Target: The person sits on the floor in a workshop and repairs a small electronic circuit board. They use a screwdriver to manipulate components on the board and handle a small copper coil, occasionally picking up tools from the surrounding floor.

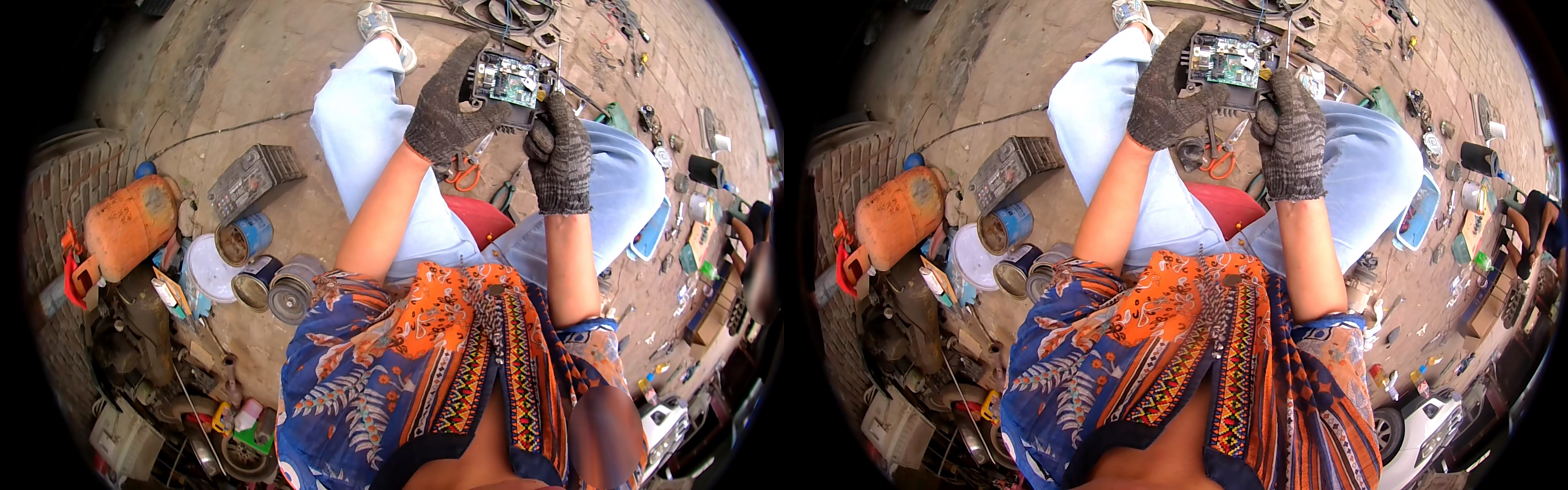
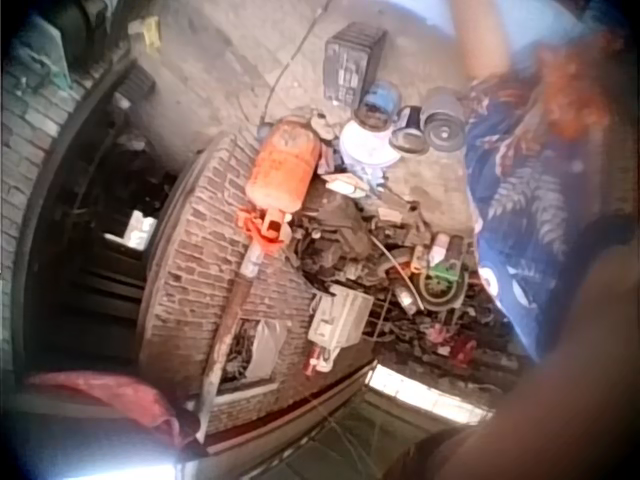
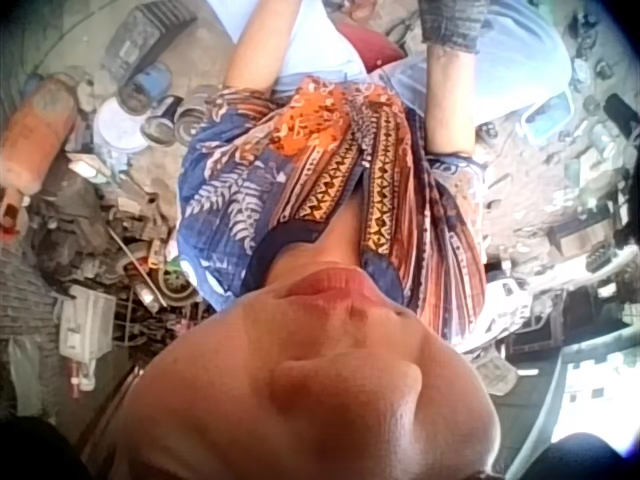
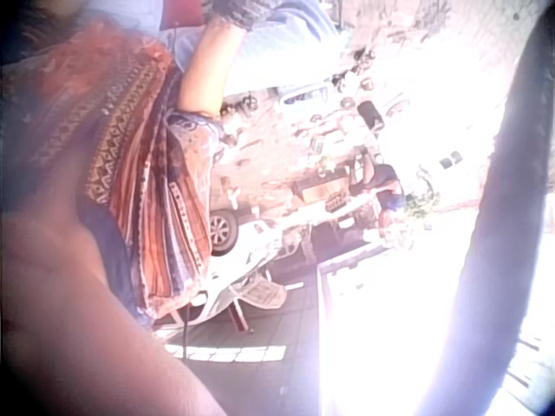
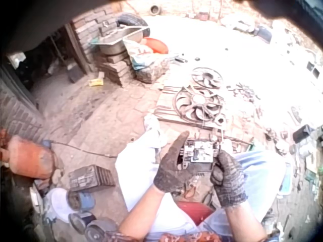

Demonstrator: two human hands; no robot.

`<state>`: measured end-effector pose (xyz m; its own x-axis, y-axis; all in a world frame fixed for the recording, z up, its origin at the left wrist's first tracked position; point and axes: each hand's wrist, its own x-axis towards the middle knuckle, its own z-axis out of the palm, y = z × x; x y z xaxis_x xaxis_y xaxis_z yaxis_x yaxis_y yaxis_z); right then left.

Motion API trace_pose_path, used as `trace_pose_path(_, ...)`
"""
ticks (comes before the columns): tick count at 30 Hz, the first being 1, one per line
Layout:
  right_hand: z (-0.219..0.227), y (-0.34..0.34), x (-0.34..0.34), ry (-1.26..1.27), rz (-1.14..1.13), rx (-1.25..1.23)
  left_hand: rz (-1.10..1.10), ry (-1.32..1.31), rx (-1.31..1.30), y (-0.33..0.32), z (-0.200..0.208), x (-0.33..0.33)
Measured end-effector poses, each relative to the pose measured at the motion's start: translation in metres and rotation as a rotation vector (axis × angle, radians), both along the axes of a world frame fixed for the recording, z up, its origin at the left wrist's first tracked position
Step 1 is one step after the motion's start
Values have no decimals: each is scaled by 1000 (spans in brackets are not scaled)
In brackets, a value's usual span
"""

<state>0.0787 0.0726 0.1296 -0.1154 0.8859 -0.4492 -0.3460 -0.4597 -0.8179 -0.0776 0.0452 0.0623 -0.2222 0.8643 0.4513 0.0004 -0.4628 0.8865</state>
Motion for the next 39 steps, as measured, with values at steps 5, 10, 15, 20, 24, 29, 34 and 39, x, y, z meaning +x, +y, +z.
trace_pose_path(5, 1, -3, 0, -26, 8, 19, -24, -65, 8, -2, 0, 2)
trace_pose_path(10, -1, -11, 3, -302, 36, 256, -35, -265, -72, -3, 8, 1)
trace_pose_path(15, 7, -23, -9, -558, 8, 440, 47, -305, -235, -9, 16, -2)
trace_pose_path(20, 4, -27, -9, -574, 21, 483, 139, -174, -201, -8, 14, -5)
trace_pose_path(24, 2, -28, -9, -594, 33, 479, 107, -225, -251, -10, 13, -5)
trace_pose_path(29, -3, -19, -3, -48, 124, 171, -108, -306, -111, -8, 9, -3)
trace_pose_path(34, -23, -10, 4, -186, 315, 293, -504, -811, -91, -16, 11, 9)
trace_pose_path(39, -21, -14, 0, -930, 175, 841, -533, -1038, -62, -10, -4, 10)
